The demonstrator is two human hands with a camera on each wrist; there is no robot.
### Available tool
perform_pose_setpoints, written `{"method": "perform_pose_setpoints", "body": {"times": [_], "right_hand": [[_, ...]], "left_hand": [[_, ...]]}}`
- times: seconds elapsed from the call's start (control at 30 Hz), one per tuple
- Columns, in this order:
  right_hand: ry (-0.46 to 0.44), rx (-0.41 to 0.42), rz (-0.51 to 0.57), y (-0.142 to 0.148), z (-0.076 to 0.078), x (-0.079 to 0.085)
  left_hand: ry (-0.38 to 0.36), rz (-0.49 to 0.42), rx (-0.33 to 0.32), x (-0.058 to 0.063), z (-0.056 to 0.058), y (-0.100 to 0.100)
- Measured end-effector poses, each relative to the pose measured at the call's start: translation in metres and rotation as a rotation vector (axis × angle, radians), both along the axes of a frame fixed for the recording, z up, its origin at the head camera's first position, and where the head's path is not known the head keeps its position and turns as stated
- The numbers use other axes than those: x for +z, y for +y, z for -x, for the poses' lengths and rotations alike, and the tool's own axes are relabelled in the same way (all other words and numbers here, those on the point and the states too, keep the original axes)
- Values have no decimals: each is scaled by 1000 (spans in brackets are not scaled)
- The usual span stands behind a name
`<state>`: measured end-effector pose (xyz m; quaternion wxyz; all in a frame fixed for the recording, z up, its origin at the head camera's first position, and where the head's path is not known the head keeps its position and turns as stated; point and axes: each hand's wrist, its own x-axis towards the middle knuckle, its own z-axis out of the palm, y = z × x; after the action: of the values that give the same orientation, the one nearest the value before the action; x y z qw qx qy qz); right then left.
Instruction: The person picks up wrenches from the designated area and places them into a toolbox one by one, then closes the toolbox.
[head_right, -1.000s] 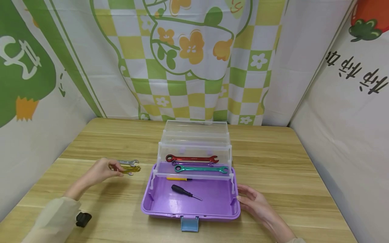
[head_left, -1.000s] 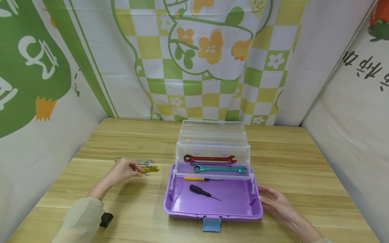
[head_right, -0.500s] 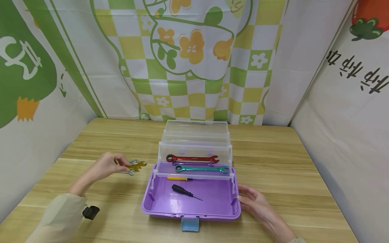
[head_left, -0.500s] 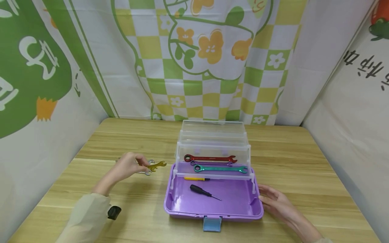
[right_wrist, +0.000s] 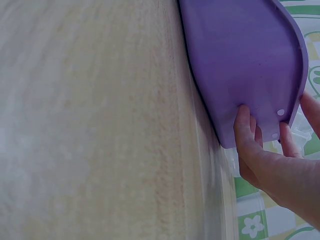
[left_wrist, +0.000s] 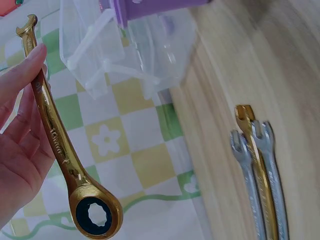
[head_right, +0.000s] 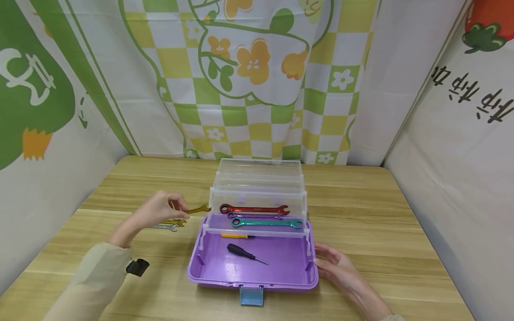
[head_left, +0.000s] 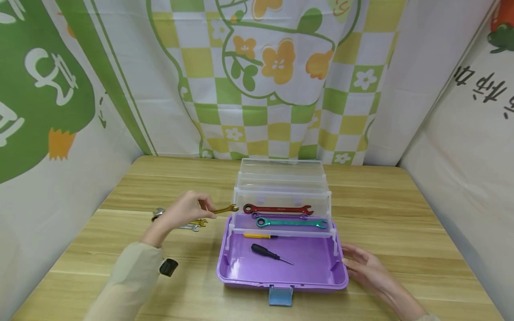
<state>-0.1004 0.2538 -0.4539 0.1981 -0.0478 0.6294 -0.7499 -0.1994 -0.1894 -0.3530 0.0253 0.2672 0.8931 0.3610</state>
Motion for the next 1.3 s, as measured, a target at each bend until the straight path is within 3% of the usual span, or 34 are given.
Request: {"method": "perform_pose_setpoints", "body": {"times": [0.47, 0.9, 1.3], "right_hand": [[-8, -2, -16, 0, -1, 1], [-16, 3, 9, 0, 0, 1], [-13, -14, 5, 0, -1, 1]], "left_hand": [[8, -15, -101, 20, 11, 39], [-2, 21, -192, 30, 20, 73], [77, 86, -311, 36, 27, 102]]}}
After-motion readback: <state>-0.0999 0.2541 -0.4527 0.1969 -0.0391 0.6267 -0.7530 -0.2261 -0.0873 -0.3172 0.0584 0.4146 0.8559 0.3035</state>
